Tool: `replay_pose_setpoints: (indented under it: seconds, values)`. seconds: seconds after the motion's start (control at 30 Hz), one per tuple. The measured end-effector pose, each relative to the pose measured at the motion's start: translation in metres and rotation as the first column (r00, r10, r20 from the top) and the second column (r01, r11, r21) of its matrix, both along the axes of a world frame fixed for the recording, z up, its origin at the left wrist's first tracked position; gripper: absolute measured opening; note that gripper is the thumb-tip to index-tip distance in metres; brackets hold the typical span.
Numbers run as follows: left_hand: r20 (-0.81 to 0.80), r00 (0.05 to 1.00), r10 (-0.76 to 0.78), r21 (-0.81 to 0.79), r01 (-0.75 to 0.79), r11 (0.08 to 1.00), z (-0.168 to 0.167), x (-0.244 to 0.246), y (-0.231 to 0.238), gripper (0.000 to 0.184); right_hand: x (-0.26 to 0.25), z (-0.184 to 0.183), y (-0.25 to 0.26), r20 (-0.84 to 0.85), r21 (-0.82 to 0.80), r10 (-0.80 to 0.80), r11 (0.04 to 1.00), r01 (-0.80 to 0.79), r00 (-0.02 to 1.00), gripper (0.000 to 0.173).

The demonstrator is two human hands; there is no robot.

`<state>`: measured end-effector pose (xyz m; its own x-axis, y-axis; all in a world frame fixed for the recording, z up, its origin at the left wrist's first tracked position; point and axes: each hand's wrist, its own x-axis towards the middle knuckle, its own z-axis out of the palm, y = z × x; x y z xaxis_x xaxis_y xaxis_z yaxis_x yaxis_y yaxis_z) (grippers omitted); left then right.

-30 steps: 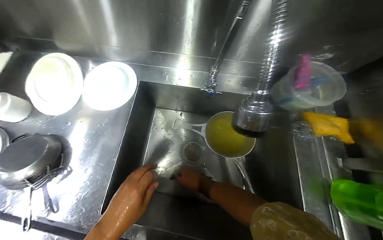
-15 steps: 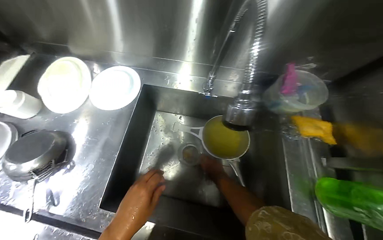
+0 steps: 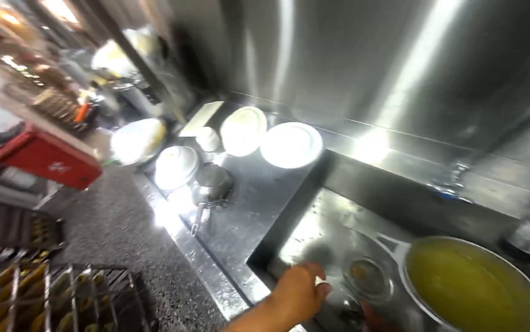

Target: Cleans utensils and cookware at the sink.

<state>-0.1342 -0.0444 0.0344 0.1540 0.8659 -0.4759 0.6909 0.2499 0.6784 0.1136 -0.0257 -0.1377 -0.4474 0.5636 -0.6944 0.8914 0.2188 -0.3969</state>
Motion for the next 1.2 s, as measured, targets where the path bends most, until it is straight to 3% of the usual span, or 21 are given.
replay_pose_setpoints:
  seconds: [0.07,0.13,0.17,0.23,0.27,0.33,0.4,0.47,0.5,0.6,0.67,0.73,0.83,0.93,0.97,1.03,1.1,1.13,1.17,1.2]
  values:
    - [0.051,0.98,0.191,-0.095,-0.186,0.978,-0.008,0.006,0.002,0.048,-0.024,0.016,0.008,-0.188,-0.037,-0.249,0.969,0.246,0.95,0.057]
    - [0.146,0.93,0.337,-0.205,-0.305,0.93,-0.02,0.015,0.004,0.066,-0.052,0.057,0.017,-0.408,-0.174,-0.543,0.835,0.521,0.734,0.045]
    - [0.223,0.897,0.382,-0.262,-0.322,0.91,-0.025,0.021,0.005,0.07,-0.065,0.081,0.017,-0.489,-0.309,-0.662,0.74,0.597,0.568,0.034]
    - [0.458,0.777,0.432,-0.337,-0.298,0.893,-0.022,0.037,0.004,0.063,-0.086,0.128,0.018,-0.512,-0.603,-0.839,0.502,0.621,0.181,0.022]
    - [0.563,0.701,0.437,-0.367,-0.262,0.893,-0.019,0.043,0.006,0.06,-0.093,0.145,0.018,-0.491,-0.674,-0.87,0.411,0.615,0.043,0.016]
    - [0.655,0.636,0.409,-0.366,-0.206,0.907,-0.013,0.046,0.011,0.058,-0.095,0.163,0.022,-0.522,-0.71,-0.849,0.382,0.591,-0.078,0.013]
    - [0.67,0.674,0.31,-0.309,-0.126,0.943,-0.006,0.045,0.019,0.044,-0.08,0.173,0.034,-0.622,-0.587,-0.783,0.492,0.643,0.032,0.01]
    - [0.663,0.709,0.24,-0.326,-0.015,0.945,0.003,0.048,0.029,0.036,-0.039,0.187,0.058,-0.683,-0.251,-0.67,0.591,0.767,0.292,0.031]
    - [0.644,0.733,0.22,-0.333,0.009,0.943,0.006,0.052,0.033,0.036,-0.011,0.2,0.07,-0.67,-0.068,-0.634,0.57,0.819,0.385,0.039]
    - [0.62,0.756,0.209,-0.314,-0.006,0.95,0.007,0.069,0.044,0.03,0.079,0.222,0.109,-0.648,0.46,-0.581,0.217,0.861,0.493,0.031]
    - [0.619,0.754,0.22,-0.319,-0.015,0.948,0.005,0.083,0.049,0.029,0.135,0.216,0.146,-0.587,0.644,-0.601,0.061,0.763,0.543,0.028]
    - [0.59,0.781,0.204,-0.325,-0.001,0.946,0.006,0.094,0.054,0.031,0.17,0.215,0.178,-0.506,0.672,-0.672,0.085,0.735,0.541,0.034]
    - [0.561,0.806,0.188,-0.368,0.039,0.929,0.01,0.102,0.057,0.035,0.189,0.214,0.21,-0.369,0.576,-0.762,0.262,0.774,0.532,0.06]
    - [0.614,0.728,0.307,-0.475,0.03,0.88,0.011,0.105,0.059,0.04,0.186,0.205,0.224,-0.32,0.584,-0.786,0.276,0.764,0.529,0.056]
    - [0.635,0.692,0.344,-0.499,0.027,0.866,0.011,0.107,0.061,0.04,0.187,0.202,0.225,-0.354,0.595,-0.785,0.231,0.77,0.509,0.052]
    - [0.671,0.63,0.391,-0.522,0.027,0.852,0.009,0.11,0.064,0.036,0.187,0.201,0.215,-0.532,0.589,-0.731,0.042,0.807,0.427,0.049]
    - [0.688,0.599,0.411,-0.523,0.016,0.852,0.007,0.111,0.068,0.031,0.177,0.211,0.195,-0.761,0.486,-0.576,-0.205,0.849,0.297,0.048]
    - [0.697,0.583,0.417,-0.52,0.01,0.854,0.006,0.111,0.07,0.029,0.168,0.217,0.182,-0.855,0.388,-0.463,-0.269,0.882,0.235,0.048]
    - [0.709,0.566,0.421,-0.513,0.006,0.858,0.004,0.112,0.073,0.027,0.156,0.223,0.167,-0.923,0.264,-0.351,-0.271,0.926,0.161,0.045]
    - [0.721,0.55,0.422,-0.505,-0.001,0.863,0.002,0.113,0.074,0.026,0.14,0.225,0.15,-0.958,0.13,-0.277,-0.216,0.968,0.067,0.042]
